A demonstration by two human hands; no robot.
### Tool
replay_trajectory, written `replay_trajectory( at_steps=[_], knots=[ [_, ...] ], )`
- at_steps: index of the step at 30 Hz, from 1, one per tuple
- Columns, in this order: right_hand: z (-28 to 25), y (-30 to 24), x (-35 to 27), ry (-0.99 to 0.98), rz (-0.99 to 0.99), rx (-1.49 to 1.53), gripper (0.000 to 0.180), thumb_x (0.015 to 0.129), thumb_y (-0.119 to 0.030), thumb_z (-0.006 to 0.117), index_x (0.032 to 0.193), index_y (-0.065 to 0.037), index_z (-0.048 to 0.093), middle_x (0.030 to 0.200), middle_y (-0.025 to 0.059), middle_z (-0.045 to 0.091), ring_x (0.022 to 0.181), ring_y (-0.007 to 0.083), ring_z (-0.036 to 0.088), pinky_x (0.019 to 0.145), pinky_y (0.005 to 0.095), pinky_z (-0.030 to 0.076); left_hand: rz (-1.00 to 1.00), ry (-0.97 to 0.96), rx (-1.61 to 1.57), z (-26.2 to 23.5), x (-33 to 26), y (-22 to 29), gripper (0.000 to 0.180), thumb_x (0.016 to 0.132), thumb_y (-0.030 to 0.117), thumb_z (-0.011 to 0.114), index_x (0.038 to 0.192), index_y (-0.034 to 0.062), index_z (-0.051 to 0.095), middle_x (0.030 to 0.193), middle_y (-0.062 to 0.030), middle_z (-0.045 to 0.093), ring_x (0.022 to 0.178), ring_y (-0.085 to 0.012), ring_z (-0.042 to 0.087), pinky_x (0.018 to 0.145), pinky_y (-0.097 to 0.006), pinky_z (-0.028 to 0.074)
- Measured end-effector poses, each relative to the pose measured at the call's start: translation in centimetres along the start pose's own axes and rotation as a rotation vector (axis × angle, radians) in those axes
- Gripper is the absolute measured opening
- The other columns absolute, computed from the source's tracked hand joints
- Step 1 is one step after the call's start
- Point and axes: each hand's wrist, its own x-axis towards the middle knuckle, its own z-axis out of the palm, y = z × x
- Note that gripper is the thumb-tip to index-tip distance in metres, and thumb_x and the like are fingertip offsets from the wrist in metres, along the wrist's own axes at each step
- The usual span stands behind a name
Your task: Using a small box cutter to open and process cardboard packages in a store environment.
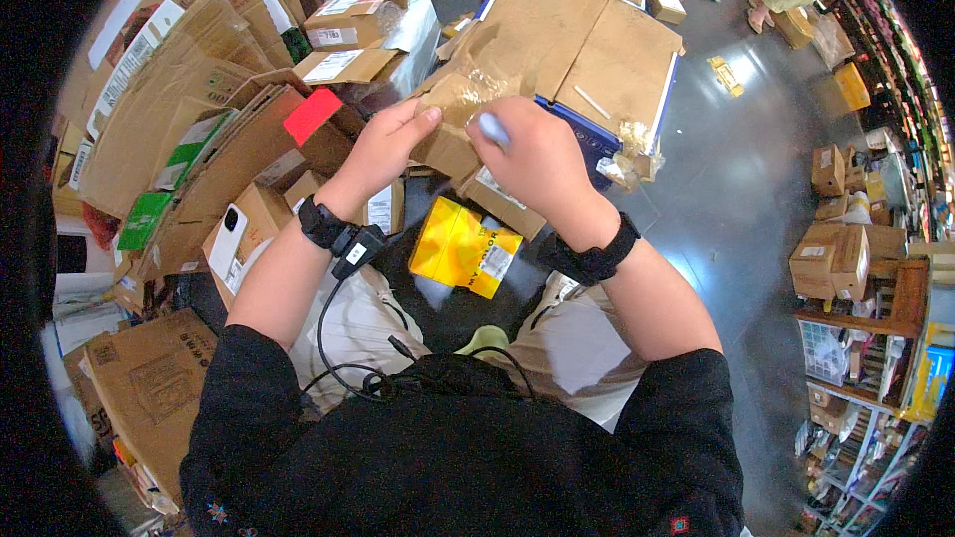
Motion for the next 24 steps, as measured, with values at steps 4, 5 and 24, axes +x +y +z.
replay_trajectory(
  at_steps=[4, 5, 24],
  knots=[
    [0.5, -0.3, -0.2, 0.038, -0.279, -0.140, 0.021, 0.077, -0.017, 0.076, 0.093, -0.007, 0.066, 0.084, 0.0087, 0.063, 0.074, 0.0288, 0.063, 0.063, 0.0357, 0.051, -0.165, 0.021, -0.444, 0.5, -0.3, 0.2, 0.032, 0.102, 0.025, 0.047, 0.117, -0.0007, 0.061, 0.106, -0.0022, 0.065, 0.093, -0.0079, 0.058, 0.083, -0.026, 0.047],
    [0.6, -0.3, -0.2, 0.015, -0.307, -0.208, 0.023, 0.075, -0.018, 0.077, 0.093, -0.009, 0.066, 0.089, 0.0074, 0.063, 0.074, 0.0270, 0.063, 0.063, 0.0357, 0.050, -0.174, 0.023, -0.454, 0.7, -0.4, 0.5, 0.034, 0.102, 0.025, 0.047, 0.121, -0.0015, 0.059, 0.109, -0.0033, 0.064, 0.097, -0.0090, 0.058, 0.086, -0.026, 0.047],
    [0.8, 0.4, -1.1, -0.034, -0.396, -0.228, 0.021, 0.077, -0.022, 0.064, 0.090, -0.007, 0.058, 0.083, 0.0097, 0.058, 0.068, 0.0283, 0.063, 0.056, 0.0388, 0.051, -0.152, 0.128, 0.086, 2.9, -1.5, -0.4, 0.032, 0.103, 0.020, 0.044, 0.117, -0.0037, 0.060, 0.105, -0.0065, 0.066, 0.098, -0.0124, 0.057, 0.088, -0.029, 0.045]
  ],
)
